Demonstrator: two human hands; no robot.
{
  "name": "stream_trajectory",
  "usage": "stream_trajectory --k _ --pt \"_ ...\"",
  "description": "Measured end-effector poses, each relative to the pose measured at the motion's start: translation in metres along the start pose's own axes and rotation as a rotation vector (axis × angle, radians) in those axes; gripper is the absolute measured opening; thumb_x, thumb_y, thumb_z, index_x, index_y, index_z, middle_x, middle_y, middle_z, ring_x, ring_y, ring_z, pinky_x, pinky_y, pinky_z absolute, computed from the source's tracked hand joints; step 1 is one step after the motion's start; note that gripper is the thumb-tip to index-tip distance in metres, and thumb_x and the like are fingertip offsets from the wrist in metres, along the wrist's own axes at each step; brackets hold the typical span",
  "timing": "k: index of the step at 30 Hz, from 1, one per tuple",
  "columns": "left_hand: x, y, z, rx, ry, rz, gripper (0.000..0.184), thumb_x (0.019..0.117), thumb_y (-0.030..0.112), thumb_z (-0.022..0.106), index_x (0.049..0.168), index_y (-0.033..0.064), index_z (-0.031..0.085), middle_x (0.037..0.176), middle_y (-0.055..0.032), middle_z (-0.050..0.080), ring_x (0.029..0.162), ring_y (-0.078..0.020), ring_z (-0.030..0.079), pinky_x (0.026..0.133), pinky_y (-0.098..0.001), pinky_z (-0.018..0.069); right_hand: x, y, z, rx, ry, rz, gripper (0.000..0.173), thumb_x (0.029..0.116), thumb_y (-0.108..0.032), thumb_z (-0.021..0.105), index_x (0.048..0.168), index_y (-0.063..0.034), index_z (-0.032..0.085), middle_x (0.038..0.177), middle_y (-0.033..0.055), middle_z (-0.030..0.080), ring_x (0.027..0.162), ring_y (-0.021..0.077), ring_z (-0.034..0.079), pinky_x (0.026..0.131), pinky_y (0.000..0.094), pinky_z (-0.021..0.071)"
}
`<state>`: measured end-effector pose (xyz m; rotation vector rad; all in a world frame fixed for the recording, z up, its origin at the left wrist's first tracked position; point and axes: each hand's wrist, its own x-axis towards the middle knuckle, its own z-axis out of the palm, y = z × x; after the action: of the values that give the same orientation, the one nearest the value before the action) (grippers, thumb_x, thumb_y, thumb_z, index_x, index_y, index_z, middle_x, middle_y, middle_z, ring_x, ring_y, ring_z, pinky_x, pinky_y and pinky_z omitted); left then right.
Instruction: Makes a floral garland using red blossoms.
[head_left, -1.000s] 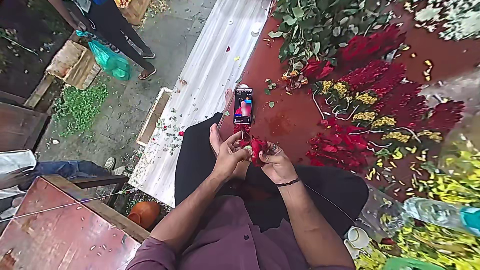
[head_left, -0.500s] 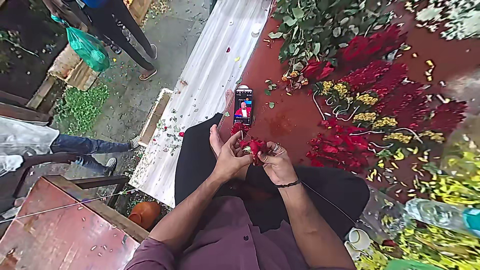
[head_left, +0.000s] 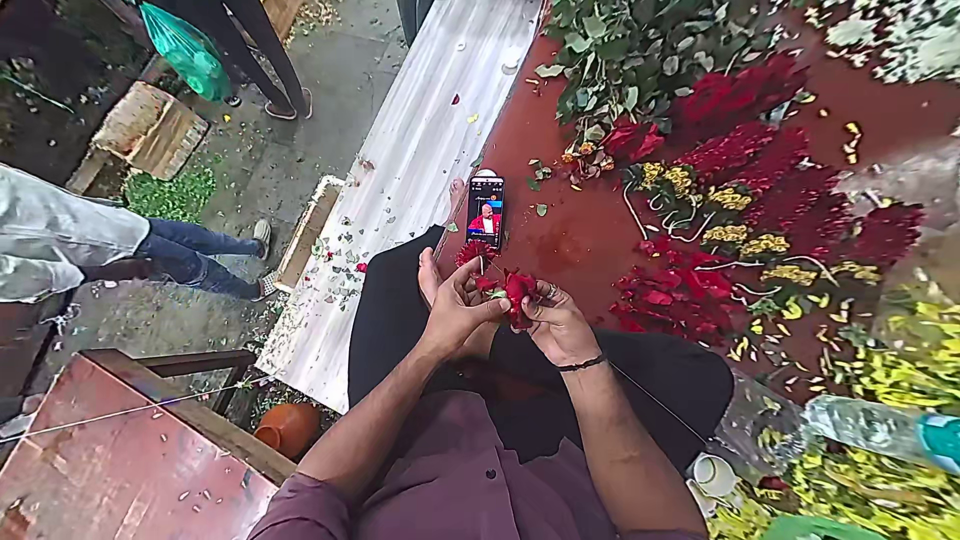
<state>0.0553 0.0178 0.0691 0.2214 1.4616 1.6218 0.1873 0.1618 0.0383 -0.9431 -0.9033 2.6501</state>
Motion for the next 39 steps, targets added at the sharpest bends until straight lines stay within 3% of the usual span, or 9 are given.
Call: stream_trajectory --k 6,16,23,27,33,39 --pt "0.001 -0.001 -0.004 -0.069 -0.056 -0.058 0.075 0.084 -0.006 0.076 0.152 0.0029 0.045 0.117 -0.0146 0.07 0.094 -0.0192 0.07 0.087 -0.0378 0.0602 -0.002 0.004 0.002 0.126 -0.056 0.056 0.019 0.0835 0.002 0.072 0.098 -0.0098 0.075 0.092 0.0092 0.073 0.081 0.0168 0.071 0.076 0.0374 0.0619" --pt "0.001 -0.006 -0.007 -0.076 -0.045 -0.08 0.069 0.0863 -0.003 0.075 0.15 0.0044 0.048 0.11 -0.0134 0.07 0.085 -0.0168 0.067 0.081 -0.0355 0.0594 0.001 0.015 0.003 0.236 -0.064 0.1 0.018 0.0853 0.0 0.071 0.098 -0.0125 0.075 0.093 0.0091 0.073 0.081 0.0175 0.071 0.075 0.0383 0.0617" --pt "0.001 -0.002 -0.008 -0.185 -0.103 -0.171 0.066 0.0862 -0.007 0.068 0.148 0.0025 0.049 0.112 -0.0109 0.07 0.089 -0.0139 0.068 0.085 -0.0329 0.0588 0.001 0.018 0.001 0.277 -0.149 0.14 0.012 0.0844 -0.008 0.075 0.095 -0.0129 0.075 0.089 0.0082 0.073 0.077 0.0164 0.071 0.07 0.0357 0.0612" --pt "0.001 -0.003 -0.009 -0.229 -0.131 -0.185 0.062 0.0864 -0.009 0.066 0.145 0.003 0.052 0.112 -0.01 0.07 0.089 -0.0135 0.068 0.084 -0.0315 0.059 0.001 0.022 0.002 0.328 -0.207 0.138 0.015 0.0836 -0.012 0.079 0.098 -0.0128 0.077 0.093 0.0088 0.075 0.081 0.0167 0.072 0.072 0.0352 0.0616" --pt "-0.001 0.001 -0.005 -0.015 0.108 -0.05 0.077 0.0806 -0.005 0.081 0.149 0.0001 0.047 0.114 -0.0162 0.071 0.094 -0.0235 0.072 0.084 -0.041 0.0621 0.009 0.027 0.007 0.149 0.019 -0.078 0.021 0.0849 0.006 0.07 0.099 -0.0096 0.071 0.094 0.0089 0.072 0.083 0.0177 0.07 0.078 0.0385 0.0612" --pt "-0.001 -0.003 0.009 -0.062 0.21 -0.043 0.08 0.0765 -0.007 0.084 0.148 -0.0013 0.049 0.108 -0.0195 0.072 0.084 -0.0272 0.073 0.076 -0.043 0.0654 0.007 0.023 0.007 0.04 0.082 -0.159 0.022 0.085 0.008 0.069 0.1 -0.0079 0.071 0.094 0.0086 0.072 0.082 0.0169 0.07 0.077 0.0373 0.062"
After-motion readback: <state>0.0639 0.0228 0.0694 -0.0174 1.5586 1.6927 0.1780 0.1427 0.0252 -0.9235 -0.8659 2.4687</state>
